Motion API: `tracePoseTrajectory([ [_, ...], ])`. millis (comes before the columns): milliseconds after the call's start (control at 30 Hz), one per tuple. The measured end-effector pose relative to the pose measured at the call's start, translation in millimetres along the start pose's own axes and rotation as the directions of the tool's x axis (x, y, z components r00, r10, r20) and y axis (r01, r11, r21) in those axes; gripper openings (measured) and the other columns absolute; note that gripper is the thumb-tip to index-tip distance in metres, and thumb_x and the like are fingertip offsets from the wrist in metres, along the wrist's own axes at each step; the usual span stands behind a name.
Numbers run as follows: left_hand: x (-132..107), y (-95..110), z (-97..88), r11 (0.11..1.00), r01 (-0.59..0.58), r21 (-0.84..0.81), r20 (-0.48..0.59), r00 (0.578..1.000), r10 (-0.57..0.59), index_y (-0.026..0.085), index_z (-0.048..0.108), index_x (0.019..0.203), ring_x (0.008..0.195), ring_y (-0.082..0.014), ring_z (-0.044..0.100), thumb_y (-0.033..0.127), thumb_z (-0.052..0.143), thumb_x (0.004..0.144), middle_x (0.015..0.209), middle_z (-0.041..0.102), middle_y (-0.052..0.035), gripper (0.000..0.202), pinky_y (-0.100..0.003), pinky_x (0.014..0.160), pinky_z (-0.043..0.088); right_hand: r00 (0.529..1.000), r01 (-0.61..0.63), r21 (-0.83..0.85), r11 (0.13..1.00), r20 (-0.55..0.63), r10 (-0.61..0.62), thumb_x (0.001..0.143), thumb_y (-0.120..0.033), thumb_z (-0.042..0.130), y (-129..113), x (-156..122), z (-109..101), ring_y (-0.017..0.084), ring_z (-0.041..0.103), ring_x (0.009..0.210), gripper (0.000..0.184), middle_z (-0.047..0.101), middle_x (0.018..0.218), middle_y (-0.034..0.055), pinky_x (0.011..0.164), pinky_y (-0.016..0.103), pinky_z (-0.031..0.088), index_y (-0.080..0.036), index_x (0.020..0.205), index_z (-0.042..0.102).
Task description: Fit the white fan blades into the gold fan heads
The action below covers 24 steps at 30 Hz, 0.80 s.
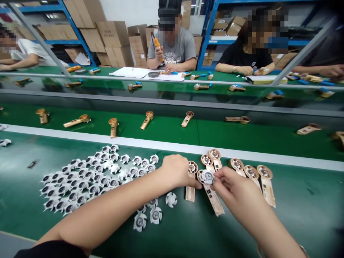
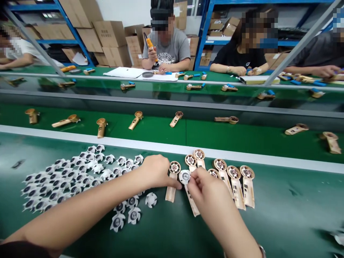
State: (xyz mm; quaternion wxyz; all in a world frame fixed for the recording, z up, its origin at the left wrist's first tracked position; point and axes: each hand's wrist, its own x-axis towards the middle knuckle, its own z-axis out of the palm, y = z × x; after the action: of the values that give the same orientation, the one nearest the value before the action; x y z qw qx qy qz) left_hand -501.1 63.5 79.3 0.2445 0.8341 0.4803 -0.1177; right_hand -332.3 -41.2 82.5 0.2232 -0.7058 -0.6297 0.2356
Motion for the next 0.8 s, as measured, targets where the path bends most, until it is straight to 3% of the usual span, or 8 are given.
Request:
tracePoseTrajectory([
  [100,-1,-1,3.2,0.997,-0.025,-0.072,-0.027,0.999,0.023,0.017,0.065,0.074,0.075,-0.0305,0.067,0.048,0.072,0.062,0.074,0.068,-0.0104,0.033,-0.032,0.059,0.046,0.998,-0.030,0.158,0.987,-0.046,0.038,0.087,-0.033,0.051,-2,3,-3,0.015,0.064,0.060,0.013,0.067,0.068,-0.0017,0.058,0.025,0.047,-0.023,0.084,0.060],
  [200,-7,-10,4.9,0.989,-0.031,-0.146,-0.106,0.994,0.015,0.020,0.060,0.096,0.074,-0.0223,0.065,0.030,0.062,0.073,0.084,0.069,-0.0050,0.025,-0.027,0.057,0.043,0.997,-0.026,0.229,0.973,-0.068,0.043,0.087,-0.032,0.052,-11,5,-3,0.015,0.062,0.061,0.014,0.066,0.069,-0.0013,0.056,0.024,0.047,-0.022,0.089,0.062],
  [300,-22,-19,6.1,0.946,-0.090,-0.310,-0.201,0.979,0.028,0.023,0.049,0.113,0.078,-0.0167,0.064,0.028,0.052,0.086,0.095,0.068,-0.0013,0.027,-0.025,0.064,0.046,0.998,-0.051,0.328,0.943,-0.027,0.064,0.088,-0.030,0.053,-21,7,0,0.013,0.057,0.056,0.015,0.060,0.065,-0.0038,0.052,0.022,0.045,-0.022,0.097,0.061],
  [433,-48,-26,8.2,0.791,-0.252,-0.557,-0.310,0.947,0.084,0.025,0.044,0.126,0.084,-0.0173,0.064,0.034,0.052,0.094,0.100,0.068,-0.0008,0.034,-0.028,0.074,0.048,0.998,-0.058,0.450,0.891,-0.006,0.068,0.088,-0.025,0.054,-32,8,4,0.010,0.053,0.054,0.014,0.056,0.062,-0.0069,0.051,0.020,0.042,-0.023,0.102,0.057],
  [567,-66,-31,15.5,0.841,-0.308,-0.445,-0.377,0.916,0.136,0.027,0.020,0.153,0.099,-0.0214,0.064,0.030,0.048,0.098,0.118,0.066,-0.0065,0.061,-0.034,0.084,0.049,0.996,-0.082,0.506,0.859,0.027,0.079,0.086,-0.021,0.055,-43,11,5,0.009,0.050,0.051,0.008,0.055,0.061,-0.0078,0.048,0.018,0.039,-0.023,0.094,0.055],
  [667,-72,-35,21.7,0.873,-0.368,-0.319,-0.451,0.869,0.201,0.031,0.018,0.154,0.112,-0.0233,0.061,0.026,0.045,0.099,0.134,0.058,-0.0071,0.061,-0.037,0.091,0.050,0.995,-0.102,0.519,0.849,0.049,0.089,0.085,-0.021,0.057,-48,11,4,0.009,0.050,0.051,0.007,0.056,0.062,-0.0072,0.047,0.018,0.038,-0.023,0.091,0.054],
  [800,-76,-37,24.3,0.928,-0.332,-0.171,-0.512,0.835,0.204,0.031,0.017,0.152,0.102,-0.0233,0.066,0.026,0.042,0.101,0.126,0.061,-0.0075,0.057,-0.037,0.083,0.054,0.991,-0.128,0.512,0.849,0.039,0.125,0.083,-0.021,0.058,-53,10,4,0.010,0.049,0.051,0.009,0.058,0.062,-0.0063,0.046,0.019,0.037,-0.023,0.091,0.054],
])
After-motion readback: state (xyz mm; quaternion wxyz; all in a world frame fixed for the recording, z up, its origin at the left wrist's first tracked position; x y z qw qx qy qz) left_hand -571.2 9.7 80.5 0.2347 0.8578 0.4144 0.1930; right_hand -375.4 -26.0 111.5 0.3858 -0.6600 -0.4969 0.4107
